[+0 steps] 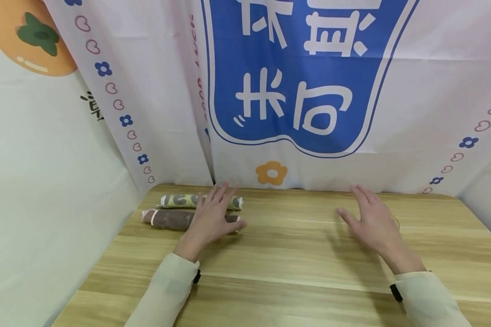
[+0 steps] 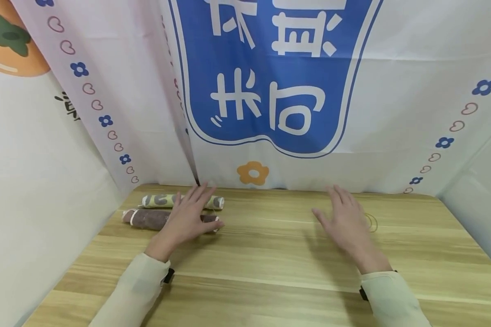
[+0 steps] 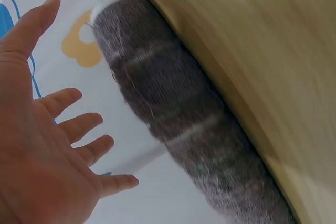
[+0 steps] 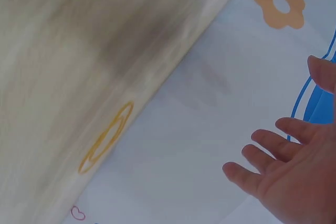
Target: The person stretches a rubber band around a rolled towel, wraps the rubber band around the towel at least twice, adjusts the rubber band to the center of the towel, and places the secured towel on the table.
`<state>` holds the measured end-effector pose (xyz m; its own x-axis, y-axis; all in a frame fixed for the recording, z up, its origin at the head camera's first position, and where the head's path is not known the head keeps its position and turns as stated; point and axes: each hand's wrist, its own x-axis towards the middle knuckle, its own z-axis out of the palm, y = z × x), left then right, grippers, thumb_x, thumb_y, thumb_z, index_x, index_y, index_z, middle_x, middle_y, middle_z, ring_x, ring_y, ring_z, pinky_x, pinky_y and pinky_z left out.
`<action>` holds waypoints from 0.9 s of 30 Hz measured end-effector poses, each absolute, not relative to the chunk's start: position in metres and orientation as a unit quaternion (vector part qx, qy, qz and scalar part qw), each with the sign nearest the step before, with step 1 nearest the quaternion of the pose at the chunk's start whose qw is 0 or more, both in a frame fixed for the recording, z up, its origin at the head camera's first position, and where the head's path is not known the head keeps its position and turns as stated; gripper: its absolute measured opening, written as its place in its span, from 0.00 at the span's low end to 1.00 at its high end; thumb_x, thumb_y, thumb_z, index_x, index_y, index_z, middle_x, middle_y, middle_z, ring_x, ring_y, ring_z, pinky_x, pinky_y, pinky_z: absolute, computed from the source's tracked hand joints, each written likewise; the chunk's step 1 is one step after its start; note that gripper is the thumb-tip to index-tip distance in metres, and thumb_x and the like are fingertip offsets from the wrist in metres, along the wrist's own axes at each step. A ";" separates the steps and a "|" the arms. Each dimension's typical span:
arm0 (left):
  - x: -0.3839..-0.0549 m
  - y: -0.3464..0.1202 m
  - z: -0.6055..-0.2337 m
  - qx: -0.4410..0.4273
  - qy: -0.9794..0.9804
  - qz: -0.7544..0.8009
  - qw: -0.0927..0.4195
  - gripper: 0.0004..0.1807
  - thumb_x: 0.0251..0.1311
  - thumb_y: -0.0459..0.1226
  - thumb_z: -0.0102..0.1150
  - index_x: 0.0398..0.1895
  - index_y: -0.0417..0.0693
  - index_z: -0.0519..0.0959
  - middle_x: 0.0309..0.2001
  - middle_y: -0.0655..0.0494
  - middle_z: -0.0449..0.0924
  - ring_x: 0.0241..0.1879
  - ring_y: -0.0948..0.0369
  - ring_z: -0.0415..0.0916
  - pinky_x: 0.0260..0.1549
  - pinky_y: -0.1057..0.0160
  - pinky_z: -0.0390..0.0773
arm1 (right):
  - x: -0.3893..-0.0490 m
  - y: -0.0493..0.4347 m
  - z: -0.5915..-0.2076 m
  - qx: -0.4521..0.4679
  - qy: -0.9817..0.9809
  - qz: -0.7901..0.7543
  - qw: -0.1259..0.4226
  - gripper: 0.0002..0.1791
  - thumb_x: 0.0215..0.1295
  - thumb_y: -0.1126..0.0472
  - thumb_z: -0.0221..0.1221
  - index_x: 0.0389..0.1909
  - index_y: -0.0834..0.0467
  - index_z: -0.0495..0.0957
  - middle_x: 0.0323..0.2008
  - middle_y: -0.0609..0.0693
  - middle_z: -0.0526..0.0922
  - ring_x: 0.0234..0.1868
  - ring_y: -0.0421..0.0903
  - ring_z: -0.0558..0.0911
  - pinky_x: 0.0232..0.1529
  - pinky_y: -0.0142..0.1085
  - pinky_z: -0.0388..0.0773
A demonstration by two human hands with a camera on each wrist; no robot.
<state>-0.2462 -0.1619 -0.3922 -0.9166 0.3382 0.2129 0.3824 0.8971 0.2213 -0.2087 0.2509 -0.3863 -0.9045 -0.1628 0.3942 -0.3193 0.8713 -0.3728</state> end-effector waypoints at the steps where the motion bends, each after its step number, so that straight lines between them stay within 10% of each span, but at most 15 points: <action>1: -0.246 -0.164 -0.392 -0.189 -0.970 -0.127 0.085 0.57 0.58 0.63 0.74 0.85 0.52 0.59 0.85 0.45 0.49 0.83 0.42 0.42 0.72 0.23 0.41 | -0.209 0.253 -0.386 0.129 -0.950 0.220 0.179 0.42 0.77 0.47 0.62 0.75 0.73 0.63 0.74 0.76 0.63 0.73 0.76 0.62 0.69 0.71 0.60; 27: -0.249 -0.211 -0.378 -0.218 -0.972 -0.068 0.049 0.59 0.54 0.56 0.81 0.84 0.46 0.60 0.83 0.43 0.55 0.81 0.41 0.51 0.72 0.26 0.50 | -0.217 0.311 -0.392 0.159 -0.943 0.230 0.179 0.31 0.73 0.59 0.68 0.69 0.72 0.71 0.64 0.75 0.74 0.63 0.76 0.73 0.59 0.71 0.70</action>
<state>-0.2487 -0.2105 -0.3776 -0.9005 0.4163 0.1257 0.4298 0.8961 0.1108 -0.2170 0.3110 -0.3917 -0.8850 -0.2180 0.4113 -0.3826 0.8439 -0.3761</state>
